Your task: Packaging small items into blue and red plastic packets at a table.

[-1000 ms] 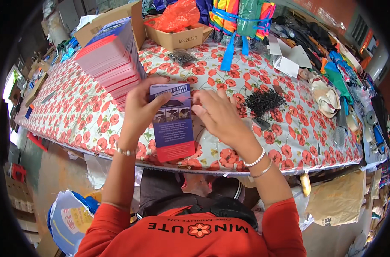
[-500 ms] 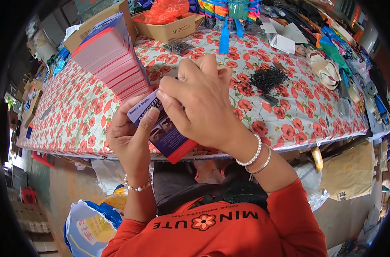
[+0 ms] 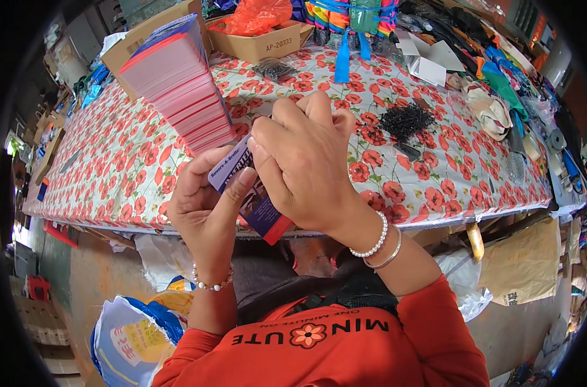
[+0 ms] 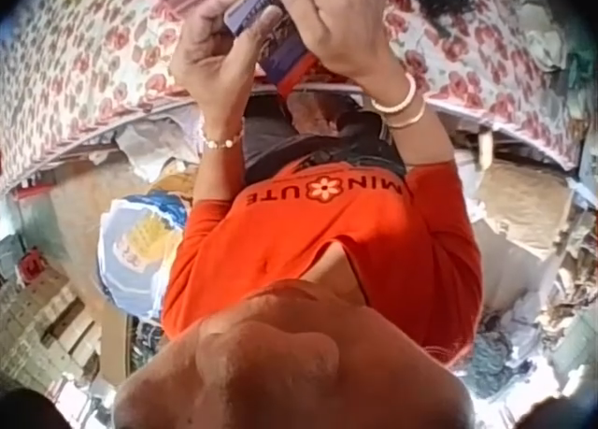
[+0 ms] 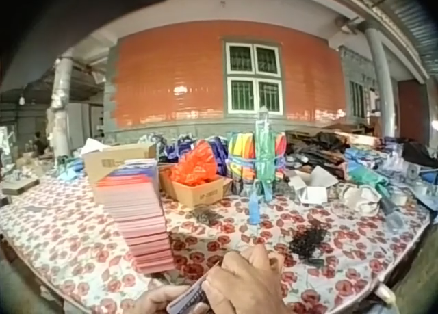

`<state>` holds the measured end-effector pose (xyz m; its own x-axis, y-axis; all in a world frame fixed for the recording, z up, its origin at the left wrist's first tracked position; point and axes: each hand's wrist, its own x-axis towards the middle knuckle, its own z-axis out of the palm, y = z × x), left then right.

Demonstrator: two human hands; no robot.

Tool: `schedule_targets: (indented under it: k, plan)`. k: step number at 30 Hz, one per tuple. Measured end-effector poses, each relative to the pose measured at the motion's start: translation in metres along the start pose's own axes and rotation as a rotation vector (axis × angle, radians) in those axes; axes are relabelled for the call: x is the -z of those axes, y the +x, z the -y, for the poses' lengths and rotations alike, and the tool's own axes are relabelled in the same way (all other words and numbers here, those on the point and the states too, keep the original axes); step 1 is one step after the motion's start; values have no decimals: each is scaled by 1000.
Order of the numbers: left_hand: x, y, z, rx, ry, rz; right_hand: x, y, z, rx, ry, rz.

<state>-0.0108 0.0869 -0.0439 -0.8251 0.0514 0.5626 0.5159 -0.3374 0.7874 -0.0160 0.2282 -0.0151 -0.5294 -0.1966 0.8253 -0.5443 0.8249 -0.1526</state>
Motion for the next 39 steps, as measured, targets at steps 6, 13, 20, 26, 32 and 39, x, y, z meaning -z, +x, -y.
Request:
schedule_targets:
  k: [6, 13, 20, 26, 32, 39]
  plan:
    - [0, 2, 0, -45, -20, 98, 6, 1, 2, -22, 46, 40]
    - [-13, 5, 1, 56, -312, 79, 23, -2, 17, -44, 149, 72]
    - [-14, 16, 3, -350, -73, 124, 51, 6, 19, -62, 234, 275]
    - [-23, 27, -2, -310, -159, 130, 50, 3, 9, -261, 602, 355]
    - [-30, 30, -11, 63, -816, 127, 38, 1, 9, -334, 745, 213]
    - [-20, 26, 3, 109, -700, 183, 37, 3, 7, -177, 456, 90]
